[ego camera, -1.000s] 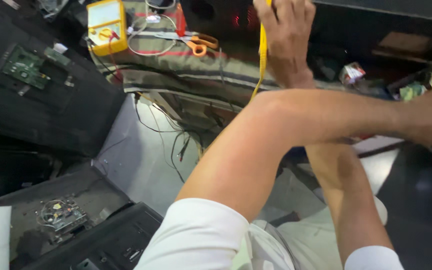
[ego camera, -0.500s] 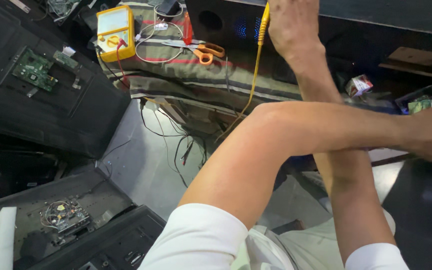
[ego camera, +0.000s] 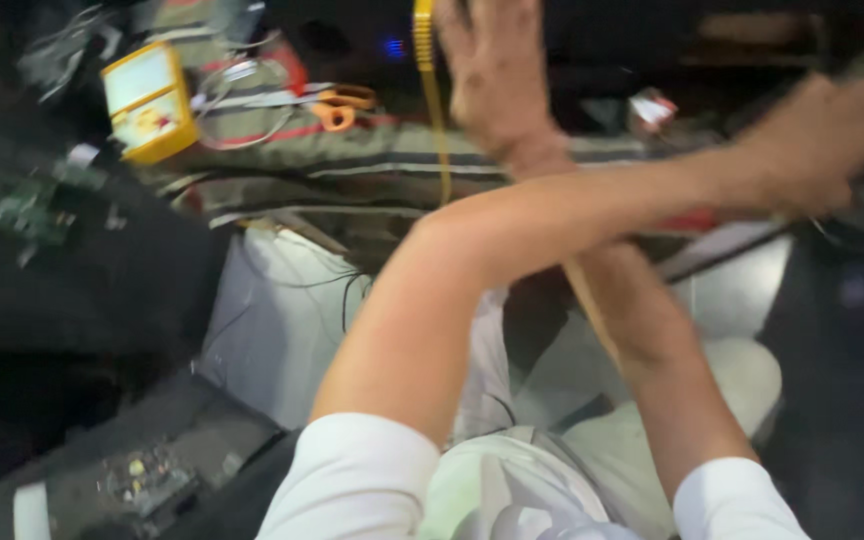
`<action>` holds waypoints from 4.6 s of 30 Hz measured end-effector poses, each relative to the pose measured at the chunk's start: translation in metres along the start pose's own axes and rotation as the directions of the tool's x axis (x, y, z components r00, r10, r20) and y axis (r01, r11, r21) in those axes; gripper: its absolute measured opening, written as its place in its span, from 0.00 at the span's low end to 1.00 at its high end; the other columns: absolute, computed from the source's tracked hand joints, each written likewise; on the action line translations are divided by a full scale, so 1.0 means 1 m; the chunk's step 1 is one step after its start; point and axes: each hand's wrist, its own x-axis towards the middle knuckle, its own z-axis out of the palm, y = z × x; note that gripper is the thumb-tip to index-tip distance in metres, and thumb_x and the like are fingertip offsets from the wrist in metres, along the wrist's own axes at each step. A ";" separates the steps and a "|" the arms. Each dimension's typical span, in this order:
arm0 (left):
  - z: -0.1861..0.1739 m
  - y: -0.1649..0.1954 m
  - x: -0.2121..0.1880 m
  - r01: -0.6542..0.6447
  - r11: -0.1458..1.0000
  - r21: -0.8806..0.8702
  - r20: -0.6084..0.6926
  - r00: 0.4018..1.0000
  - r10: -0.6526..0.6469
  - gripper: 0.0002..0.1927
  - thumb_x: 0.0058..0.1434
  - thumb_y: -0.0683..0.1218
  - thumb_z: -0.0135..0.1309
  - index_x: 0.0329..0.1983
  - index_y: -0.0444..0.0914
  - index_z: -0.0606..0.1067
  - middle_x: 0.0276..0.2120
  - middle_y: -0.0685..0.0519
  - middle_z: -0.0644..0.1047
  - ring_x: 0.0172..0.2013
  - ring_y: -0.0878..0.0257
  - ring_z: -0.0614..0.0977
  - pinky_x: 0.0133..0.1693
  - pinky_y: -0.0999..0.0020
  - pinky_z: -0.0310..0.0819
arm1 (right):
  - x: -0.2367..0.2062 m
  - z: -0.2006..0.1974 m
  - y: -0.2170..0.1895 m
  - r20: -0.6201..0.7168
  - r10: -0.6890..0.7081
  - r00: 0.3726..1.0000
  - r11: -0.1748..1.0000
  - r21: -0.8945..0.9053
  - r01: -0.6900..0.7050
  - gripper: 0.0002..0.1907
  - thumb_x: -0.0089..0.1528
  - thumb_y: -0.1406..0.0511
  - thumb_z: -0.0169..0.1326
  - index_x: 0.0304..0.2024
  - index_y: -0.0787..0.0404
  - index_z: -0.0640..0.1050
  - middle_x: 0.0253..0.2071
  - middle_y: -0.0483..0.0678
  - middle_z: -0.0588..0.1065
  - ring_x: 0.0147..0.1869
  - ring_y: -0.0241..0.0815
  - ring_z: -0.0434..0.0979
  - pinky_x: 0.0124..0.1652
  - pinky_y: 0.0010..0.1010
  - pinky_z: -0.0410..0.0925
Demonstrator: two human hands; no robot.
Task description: The person sits on a chair with a green circuit board resting on their lap and solders wires and components onto the board using a soldering iron held in the right hand. They reposition the board and wires between solder joints, then set the iron down and handle the wired board while red and blue lights illuminate, testing the board's connections.
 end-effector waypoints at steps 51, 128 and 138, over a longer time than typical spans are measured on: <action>-0.009 -0.008 -0.050 0.293 0.733 -0.614 -0.001 0.928 -0.372 0.06 0.60 0.39 0.60 0.39 0.35 0.75 0.47 0.51 0.70 0.53 0.58 0.73 0.59 0.65 0.66 | -0.340 -0.090 0.132 0.511 0.814 0.277 -0.573 0.785 0.236 0.09 0.67 0.63 0.57 0.42 0.62 0.74 0.34 0.45 0.73 0.35 0.38 0.71 0.29 0.26 0.61; 0.007 -0.016 -0.056 0.302 0.677 -0.671 -0.004 0.912 -0.410 0.05 0.63 0.37 0.57 0.41 0.34 0.74 0.47 0.51 0.69 0.48 0.63 0.74 0.55 0.73 0.67 | -0.326 -0.094 0.132 0.284 0.921 0.266 -0.327 0.936 0.129 0.14 0.72 0.60 0.44 0.55 0.59 0.72 0.37 0.45 0.72 0.36 0.38 0.69 0.32 0.28 0.61; 0.001 -0.013 -0.050 0.320 0.656 -0.684 0.002 0.900 -0.437 0.05 0.63 0.36 0.57 0.41 0.33 0.75 0.44 0.52 0.71 0.45 0.65 0.76 0.53 0.73 0.69 | -0.300 -0.095 0.111 -0.207 0.946 0.251 0.288 0.892 -0.349 0.06 0.73 0.69 0.48 0.51 0.63 0.75 0.37 0.43 0.77 0.33 0.31 0.72 0.33 0.24 0.66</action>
